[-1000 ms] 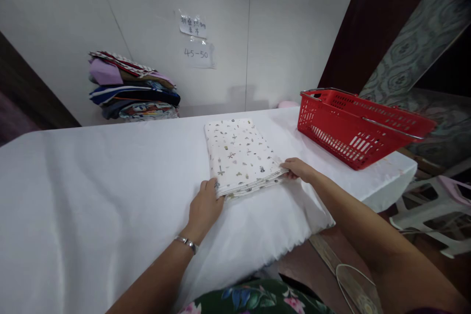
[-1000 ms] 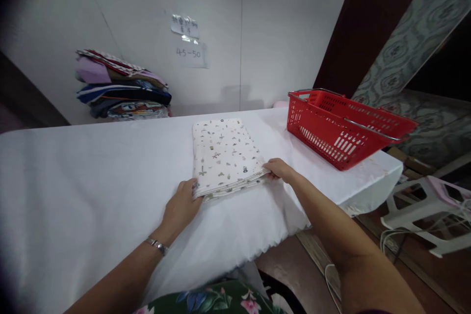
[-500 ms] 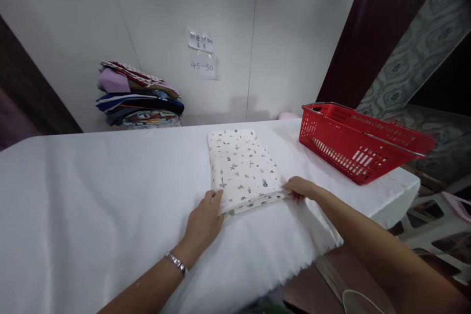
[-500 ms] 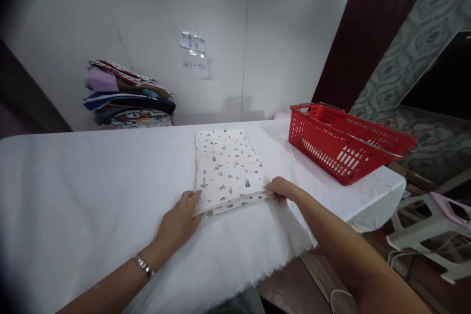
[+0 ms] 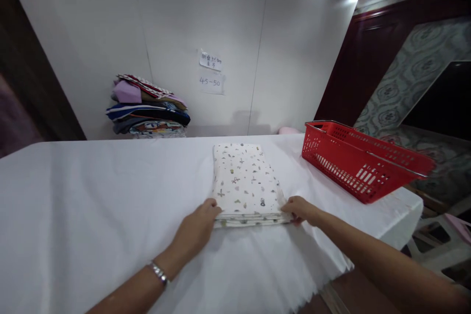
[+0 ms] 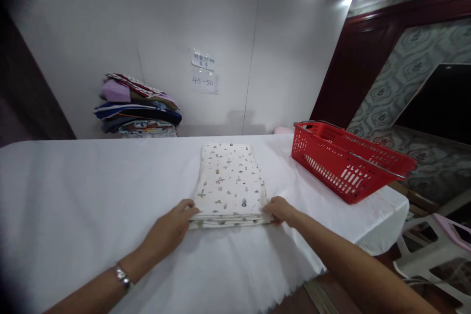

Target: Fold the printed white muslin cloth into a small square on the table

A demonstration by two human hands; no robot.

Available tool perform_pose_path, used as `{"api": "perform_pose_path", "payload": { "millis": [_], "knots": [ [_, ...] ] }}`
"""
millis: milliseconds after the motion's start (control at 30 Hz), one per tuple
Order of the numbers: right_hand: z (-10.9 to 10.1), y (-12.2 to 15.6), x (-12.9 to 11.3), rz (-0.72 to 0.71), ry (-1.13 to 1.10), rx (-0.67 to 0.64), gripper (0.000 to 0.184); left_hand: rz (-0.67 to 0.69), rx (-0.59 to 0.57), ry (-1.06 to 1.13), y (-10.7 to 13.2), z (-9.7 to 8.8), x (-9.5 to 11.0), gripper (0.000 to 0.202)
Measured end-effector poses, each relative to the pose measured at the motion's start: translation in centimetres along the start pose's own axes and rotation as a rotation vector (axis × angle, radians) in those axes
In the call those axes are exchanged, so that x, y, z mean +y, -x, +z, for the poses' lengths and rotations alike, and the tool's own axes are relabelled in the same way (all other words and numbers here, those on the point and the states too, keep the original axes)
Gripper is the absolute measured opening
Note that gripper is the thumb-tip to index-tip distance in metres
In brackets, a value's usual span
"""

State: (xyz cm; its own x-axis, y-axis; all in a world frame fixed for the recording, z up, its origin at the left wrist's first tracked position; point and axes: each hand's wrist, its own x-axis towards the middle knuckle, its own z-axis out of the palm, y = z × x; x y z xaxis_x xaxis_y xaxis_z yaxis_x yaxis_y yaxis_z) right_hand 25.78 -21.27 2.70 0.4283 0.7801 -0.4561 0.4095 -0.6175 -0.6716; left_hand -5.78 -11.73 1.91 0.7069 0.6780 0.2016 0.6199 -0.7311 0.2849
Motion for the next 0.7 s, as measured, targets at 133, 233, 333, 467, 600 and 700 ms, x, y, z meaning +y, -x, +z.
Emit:
{"api": "perform_pose_path", "payload": {
  "millis": [133, 233, 333, 467, 600, 700],
  "knots": [
    [7.6, 4.5, -0.8, -0.049, -0.44, -0.275, 0.023, -0.119, 0.091, -0.146, 1.5, -3.7, -7.5, 0.039],
    [14.1, 7.6, -1.9, 0.059, -0.941, -0.494, 0.026, -0.211, 0.107, -0.125, 3.1, -4.7, -13.2, 0.036],
    [17.8, 9.1, -2.2, 0.132, -0.959, -0.758, 0.032, -0.298, 0.116, -0.017, 4.6, -4.2, -16.2, 0.033],
    [16.0, 8.5, -1.5, 0.062, -0.662, -0.957, 0.027, -0.398, 0.114, 0.137, 5.8, -3.4, -16.2, 0.038],
    [9.4, 4.8, -2.6, -0.208, -0.416, -0.625, 0.025, -0.592, 0.165, 0.241, 5.9, -3.8, -15.0, 0.049],
    [4.6, -0.2, -4.4, -0.361, -0.225, -0.229, 0.02, -0.68, 0.199, 0.23, 4.6, -4.5, -14.8, 0.049]
  ]
}}
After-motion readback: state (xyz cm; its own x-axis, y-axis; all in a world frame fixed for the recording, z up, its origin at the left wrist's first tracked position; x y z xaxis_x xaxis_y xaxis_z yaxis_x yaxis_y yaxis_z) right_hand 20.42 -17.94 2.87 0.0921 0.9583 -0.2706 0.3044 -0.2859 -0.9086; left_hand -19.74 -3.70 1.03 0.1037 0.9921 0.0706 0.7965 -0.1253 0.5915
